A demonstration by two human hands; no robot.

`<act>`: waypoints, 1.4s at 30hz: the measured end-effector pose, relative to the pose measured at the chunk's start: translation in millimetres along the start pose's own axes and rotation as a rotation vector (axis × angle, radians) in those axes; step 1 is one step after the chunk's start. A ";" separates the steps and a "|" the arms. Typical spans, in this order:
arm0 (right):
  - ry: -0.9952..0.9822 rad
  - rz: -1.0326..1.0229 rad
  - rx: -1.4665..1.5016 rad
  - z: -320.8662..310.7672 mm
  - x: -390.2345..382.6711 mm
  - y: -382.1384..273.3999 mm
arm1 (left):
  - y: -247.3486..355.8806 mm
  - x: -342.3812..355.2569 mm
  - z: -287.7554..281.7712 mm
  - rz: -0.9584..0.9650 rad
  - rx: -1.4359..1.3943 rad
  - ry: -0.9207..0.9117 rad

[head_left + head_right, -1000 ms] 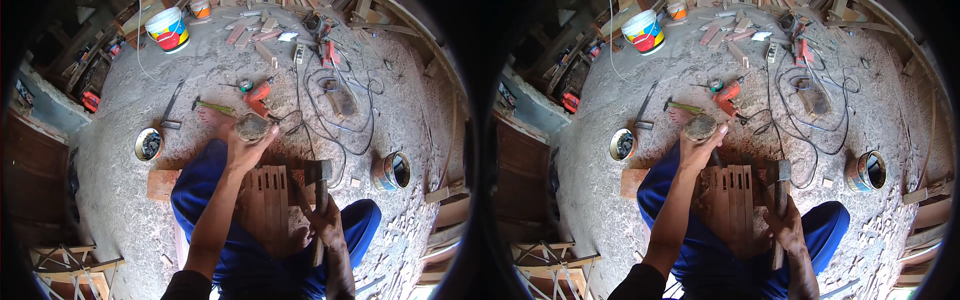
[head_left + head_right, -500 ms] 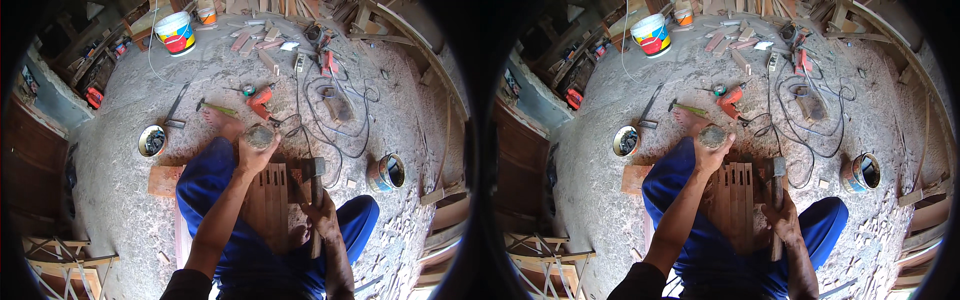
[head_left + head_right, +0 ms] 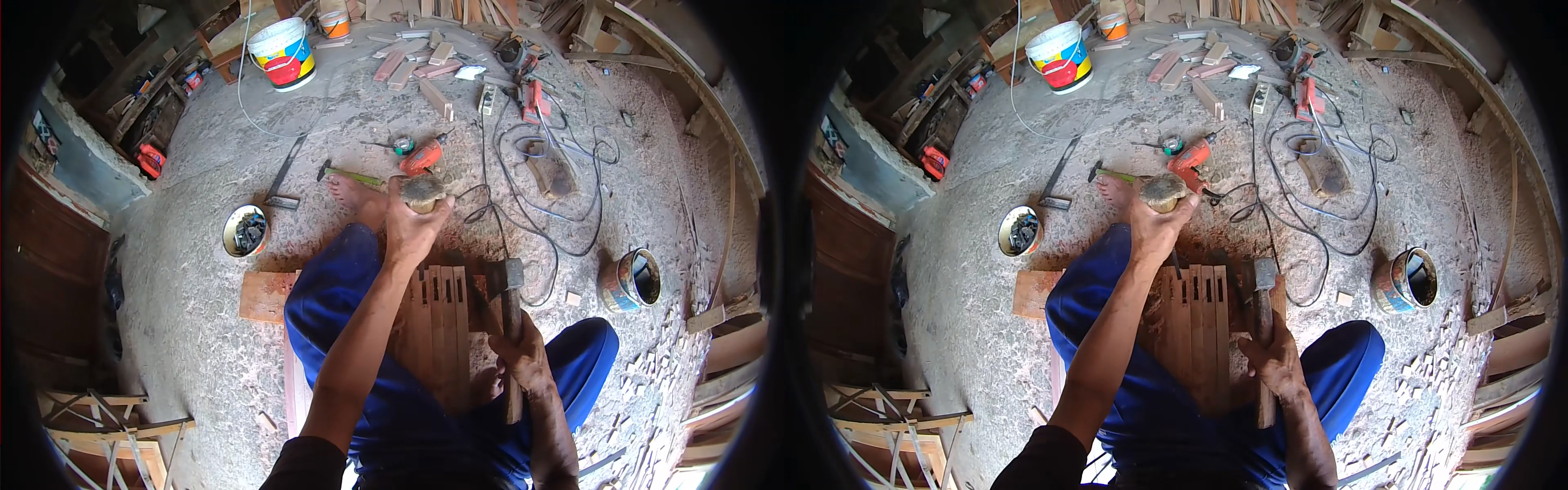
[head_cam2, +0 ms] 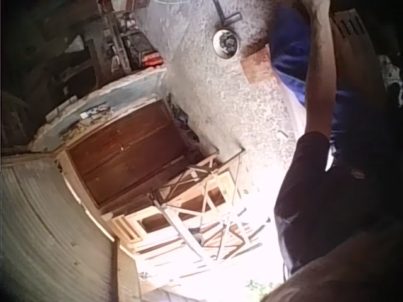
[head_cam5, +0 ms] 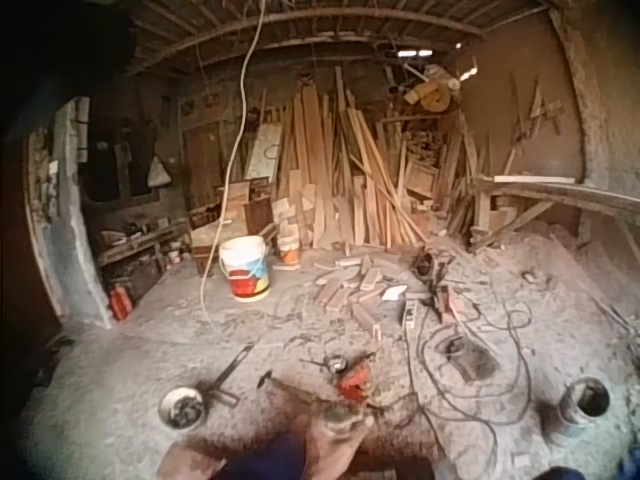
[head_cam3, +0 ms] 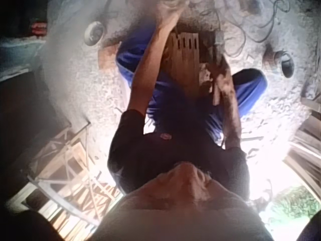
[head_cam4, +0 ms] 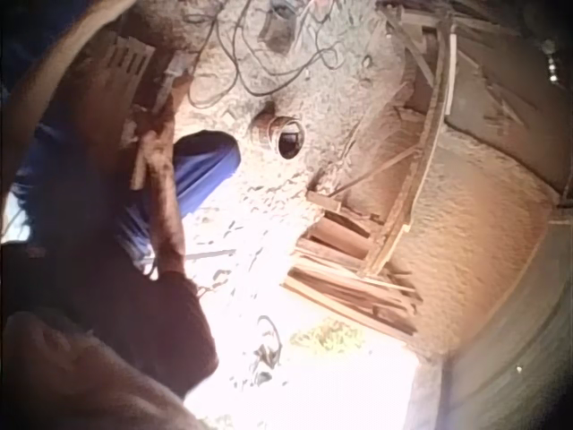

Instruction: The person uses a wooden mallet to strike a chisel, creating rectangular holes in a piece of wood while sitting on the floor.

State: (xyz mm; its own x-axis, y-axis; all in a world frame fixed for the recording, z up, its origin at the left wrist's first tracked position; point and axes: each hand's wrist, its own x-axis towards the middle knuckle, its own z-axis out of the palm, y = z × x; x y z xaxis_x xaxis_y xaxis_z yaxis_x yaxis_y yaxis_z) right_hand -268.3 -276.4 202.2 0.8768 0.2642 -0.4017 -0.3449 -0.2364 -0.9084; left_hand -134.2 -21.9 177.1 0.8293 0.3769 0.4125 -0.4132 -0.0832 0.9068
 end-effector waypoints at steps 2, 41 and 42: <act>0.015 0.009 0.005 -2.4 0.1 4.1 | 9.1 -1.1 3.3 -0.202 -0.104 0.026; 0.132 -0.725 -1.141 17.8 54.2 -115.8 | -6.1 -21.7 9.3 0.021 0.204 -0.120; 0.136 -0.766 -1.379 19.7 71.2 -85.7 | -2.4 -23.5 9.7 0.070 0.239 -0.101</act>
State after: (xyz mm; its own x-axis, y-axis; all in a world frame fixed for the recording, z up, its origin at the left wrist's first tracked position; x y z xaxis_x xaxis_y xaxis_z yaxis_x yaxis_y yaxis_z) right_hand -182.9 -218.9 249.2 0.7411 0.6508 0.1649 0.6655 -0.7444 -0.0533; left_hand -149.0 -39.5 166.1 0.8402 0.2694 0.4706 -0.3803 -0.3261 0.8655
